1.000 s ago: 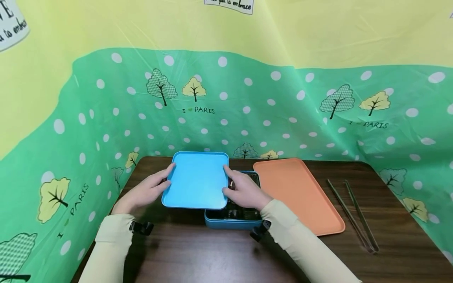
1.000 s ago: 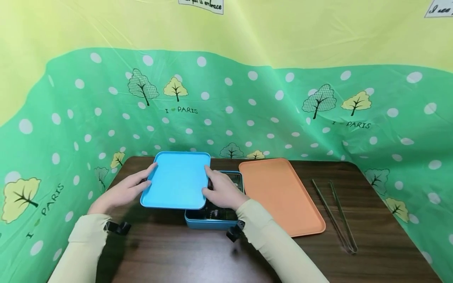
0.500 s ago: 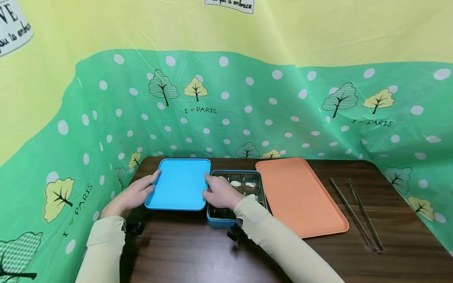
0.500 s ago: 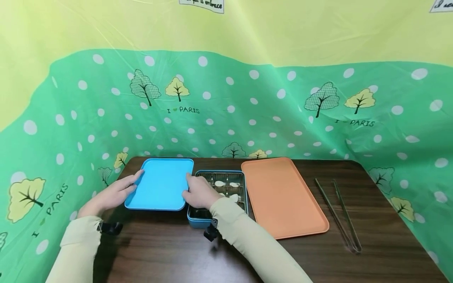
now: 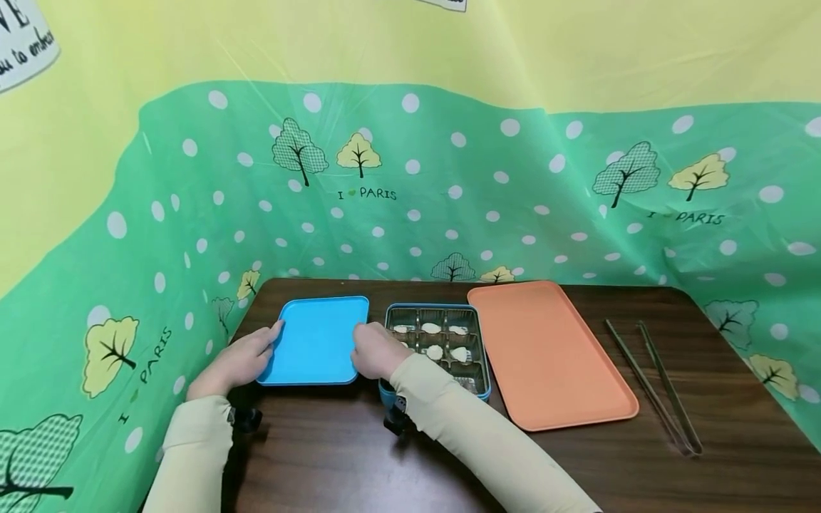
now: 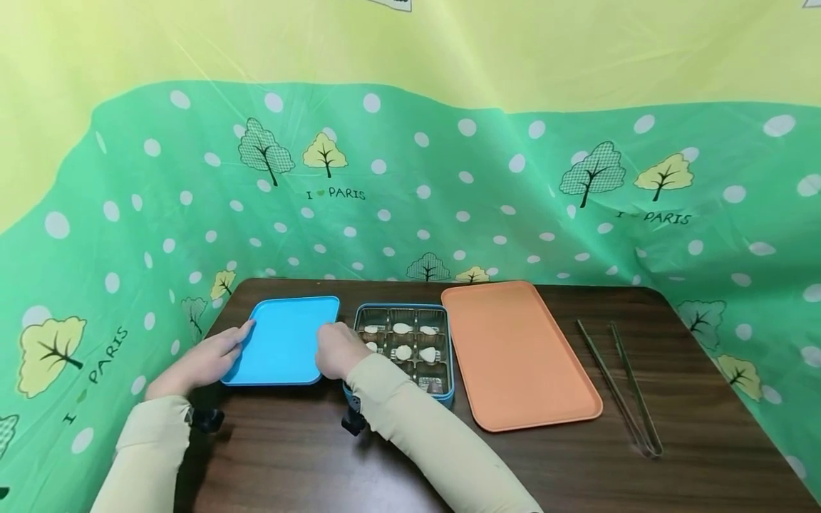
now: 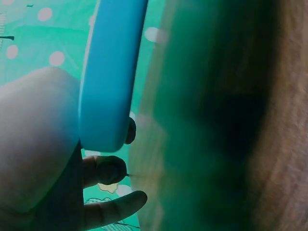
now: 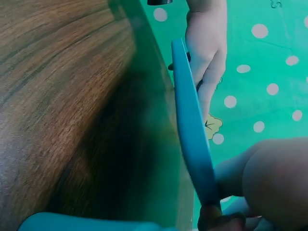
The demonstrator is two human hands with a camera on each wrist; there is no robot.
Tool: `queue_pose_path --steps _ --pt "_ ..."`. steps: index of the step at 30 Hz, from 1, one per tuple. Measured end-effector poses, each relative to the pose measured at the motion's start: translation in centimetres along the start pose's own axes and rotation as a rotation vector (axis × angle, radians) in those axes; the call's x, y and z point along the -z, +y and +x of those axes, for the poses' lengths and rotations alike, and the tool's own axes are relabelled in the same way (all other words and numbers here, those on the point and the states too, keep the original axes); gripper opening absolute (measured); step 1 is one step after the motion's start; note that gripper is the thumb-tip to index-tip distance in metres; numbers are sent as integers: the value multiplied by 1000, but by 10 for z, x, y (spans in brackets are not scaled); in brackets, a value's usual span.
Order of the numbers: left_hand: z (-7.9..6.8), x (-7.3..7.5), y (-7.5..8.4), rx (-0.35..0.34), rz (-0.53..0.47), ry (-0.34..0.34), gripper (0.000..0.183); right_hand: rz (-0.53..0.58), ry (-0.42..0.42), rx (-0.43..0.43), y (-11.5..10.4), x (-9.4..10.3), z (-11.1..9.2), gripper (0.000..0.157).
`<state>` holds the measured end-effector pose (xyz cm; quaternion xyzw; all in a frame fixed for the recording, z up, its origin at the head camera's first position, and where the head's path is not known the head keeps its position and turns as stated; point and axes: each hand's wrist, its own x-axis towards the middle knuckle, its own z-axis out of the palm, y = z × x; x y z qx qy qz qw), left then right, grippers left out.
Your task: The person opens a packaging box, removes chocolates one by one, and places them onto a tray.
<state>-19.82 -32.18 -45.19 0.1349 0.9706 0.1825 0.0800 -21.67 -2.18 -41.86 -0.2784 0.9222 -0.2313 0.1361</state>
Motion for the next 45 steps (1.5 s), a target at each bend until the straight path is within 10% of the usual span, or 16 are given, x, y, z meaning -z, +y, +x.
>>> queue_pose_path --steps 6,45 --pt "0 -2 0 44 42 -16 58 -84 -17 -28 -11 -7 6 46" --pt "1 -10 10 141 212 -57 61 -503 44 81 -27 -35 5 28"
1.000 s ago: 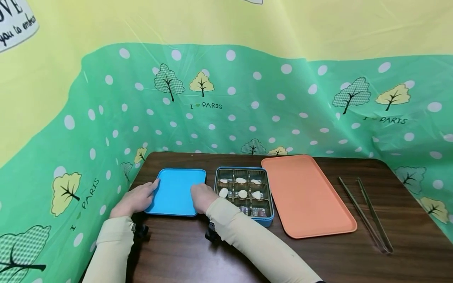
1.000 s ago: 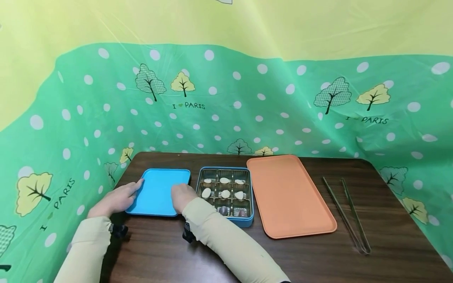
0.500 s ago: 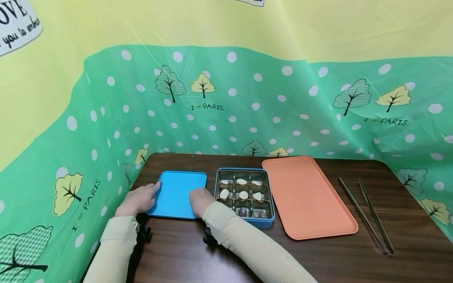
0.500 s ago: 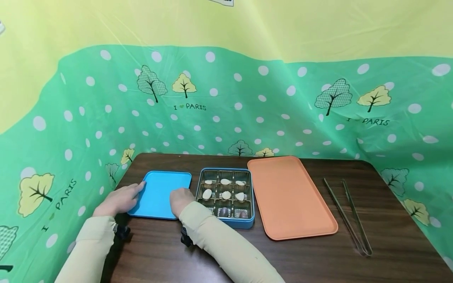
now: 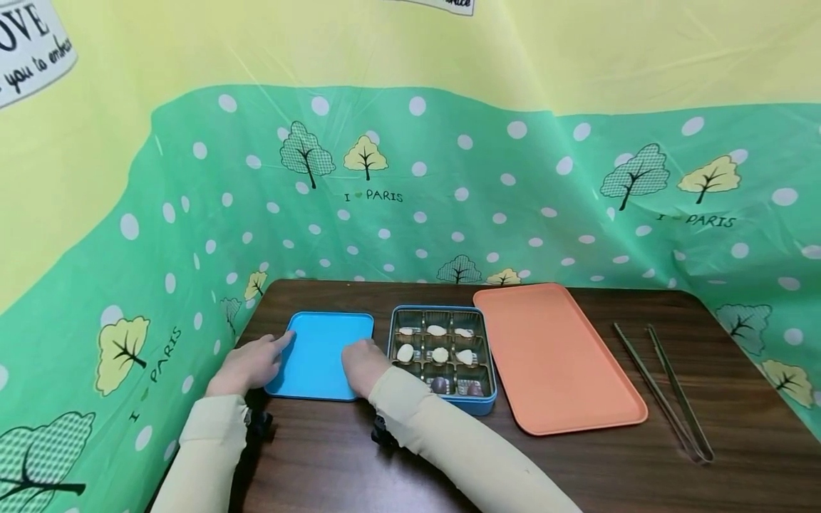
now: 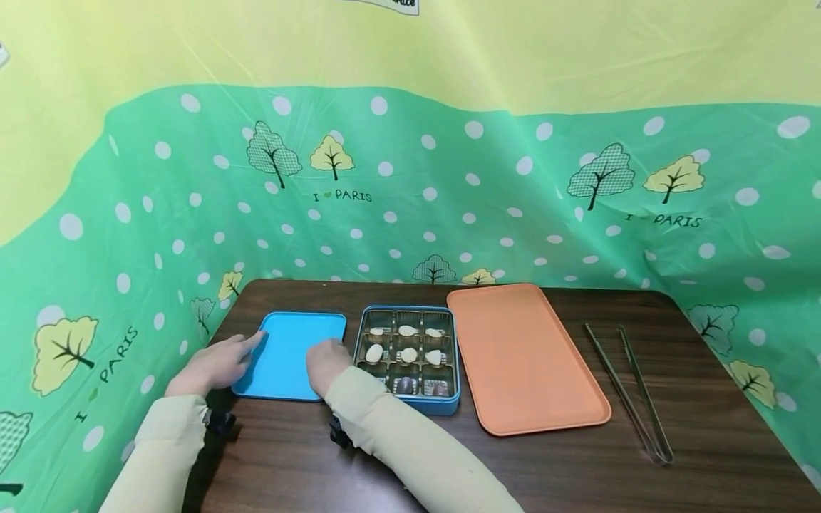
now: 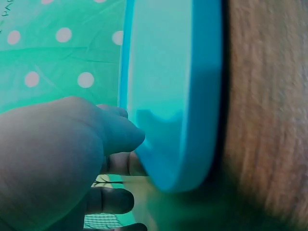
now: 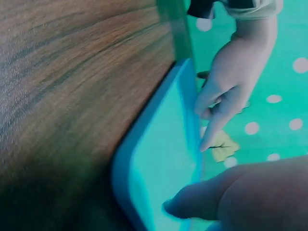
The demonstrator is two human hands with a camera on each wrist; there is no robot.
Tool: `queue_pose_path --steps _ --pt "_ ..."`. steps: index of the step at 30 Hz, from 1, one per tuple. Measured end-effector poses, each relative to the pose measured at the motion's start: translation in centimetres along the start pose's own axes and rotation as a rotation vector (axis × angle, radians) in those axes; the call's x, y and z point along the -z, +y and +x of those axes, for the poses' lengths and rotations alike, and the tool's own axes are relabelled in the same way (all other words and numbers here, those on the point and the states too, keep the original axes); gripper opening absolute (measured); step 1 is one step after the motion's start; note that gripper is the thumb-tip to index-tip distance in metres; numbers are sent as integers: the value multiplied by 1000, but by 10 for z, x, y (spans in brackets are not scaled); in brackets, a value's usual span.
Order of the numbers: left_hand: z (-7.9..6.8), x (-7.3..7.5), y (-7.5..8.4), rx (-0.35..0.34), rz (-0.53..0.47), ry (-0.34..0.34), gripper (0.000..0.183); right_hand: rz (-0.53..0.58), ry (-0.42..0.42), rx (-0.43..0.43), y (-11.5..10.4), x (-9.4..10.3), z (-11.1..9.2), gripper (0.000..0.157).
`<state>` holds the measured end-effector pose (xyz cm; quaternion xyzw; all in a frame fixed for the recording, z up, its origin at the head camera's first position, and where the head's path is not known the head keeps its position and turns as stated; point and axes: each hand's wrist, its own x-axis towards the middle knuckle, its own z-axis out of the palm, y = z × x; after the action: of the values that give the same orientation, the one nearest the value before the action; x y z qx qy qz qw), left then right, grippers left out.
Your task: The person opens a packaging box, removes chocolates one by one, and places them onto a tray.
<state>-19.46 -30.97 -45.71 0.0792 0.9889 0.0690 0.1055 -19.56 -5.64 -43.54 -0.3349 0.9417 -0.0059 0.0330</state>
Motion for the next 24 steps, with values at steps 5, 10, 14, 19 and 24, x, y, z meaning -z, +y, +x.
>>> queue_pose_path --steps 5,10,14,19,24 --pt "-2 6 8 -37 -12 130 63 112 113 56 14 20 -21 15" --pt "-2 16 34 -183 -189 262 57 290 237 91 38 43 -52 37" --pt "0 20 66 -333 -334 237 54 366 322 86 68 53 -82 43" --pt "3 26 105 -361 -403 96 66 366 405 25 116 58 -120 47" --pt "10 24 131 -350 -434 16 76 373 420 -96 169 59 -163 50"
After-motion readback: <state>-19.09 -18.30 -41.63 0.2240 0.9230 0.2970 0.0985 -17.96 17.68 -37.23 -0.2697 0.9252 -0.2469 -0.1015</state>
